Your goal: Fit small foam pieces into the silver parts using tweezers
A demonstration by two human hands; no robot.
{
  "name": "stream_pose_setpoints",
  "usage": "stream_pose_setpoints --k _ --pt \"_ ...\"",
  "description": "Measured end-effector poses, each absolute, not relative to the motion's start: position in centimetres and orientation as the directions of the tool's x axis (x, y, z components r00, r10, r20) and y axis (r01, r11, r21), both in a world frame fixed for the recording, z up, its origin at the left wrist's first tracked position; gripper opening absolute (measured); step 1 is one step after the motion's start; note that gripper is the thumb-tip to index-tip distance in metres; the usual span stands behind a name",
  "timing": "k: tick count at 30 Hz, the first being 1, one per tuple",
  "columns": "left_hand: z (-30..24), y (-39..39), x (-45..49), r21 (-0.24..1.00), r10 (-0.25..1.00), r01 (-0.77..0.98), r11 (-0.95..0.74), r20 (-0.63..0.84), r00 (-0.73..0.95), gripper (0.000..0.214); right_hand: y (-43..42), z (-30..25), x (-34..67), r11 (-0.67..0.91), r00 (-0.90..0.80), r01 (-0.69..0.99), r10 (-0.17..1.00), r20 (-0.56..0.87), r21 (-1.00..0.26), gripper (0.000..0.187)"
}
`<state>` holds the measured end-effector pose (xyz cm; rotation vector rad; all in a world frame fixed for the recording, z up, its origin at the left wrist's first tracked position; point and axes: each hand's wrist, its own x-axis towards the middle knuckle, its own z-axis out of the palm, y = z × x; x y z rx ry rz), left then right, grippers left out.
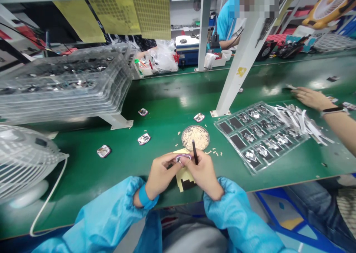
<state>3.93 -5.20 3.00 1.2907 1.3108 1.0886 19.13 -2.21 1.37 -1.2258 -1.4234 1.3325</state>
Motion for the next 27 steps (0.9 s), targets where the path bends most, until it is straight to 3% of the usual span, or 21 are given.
stream_pose_setpoints --k 6,10,13,16,27 --pt "2.1 -5.0 3.8 0.993 0.994 0.056 0.101 -0.104 0.041 0.029 -2.0 0.9 20.5 0.036 -0.157 0.217 0.988 0.002 -0.976 0.032" --pt "2.4 -4.9 3.7 0.991 0.997 0.12 0.056 -0.063 0.051 0.027 -1.4 1.9 21.9 0.223 -0.112 0.252 0.973 0.201 -0.942 0.021" --pt "2.7 -5.0 3.8 0.968 1.0 0.248 -0.02 0.014 0.026 0.026 -1.0 3.1 22.4 0.404 -0.265 0.289 0.905 0.333 -0.868 0.013" --pt "2.8 -5.0 3.8 0.941 0.997 0.33 -0.072 0.069 0.02 0.027 -0.9 3.6 22.5 0.495 -0.435 0.272 0.828 0.353 -0.825 0.012" --pt "2.4 -5.1 3.6 0.899 0.996 0.428 -0.088 0.072 0.053 0.03 -1.2 1.9 22.4 0.608 -0.531 0.331 0.752 0.39 -0.722 0.014"
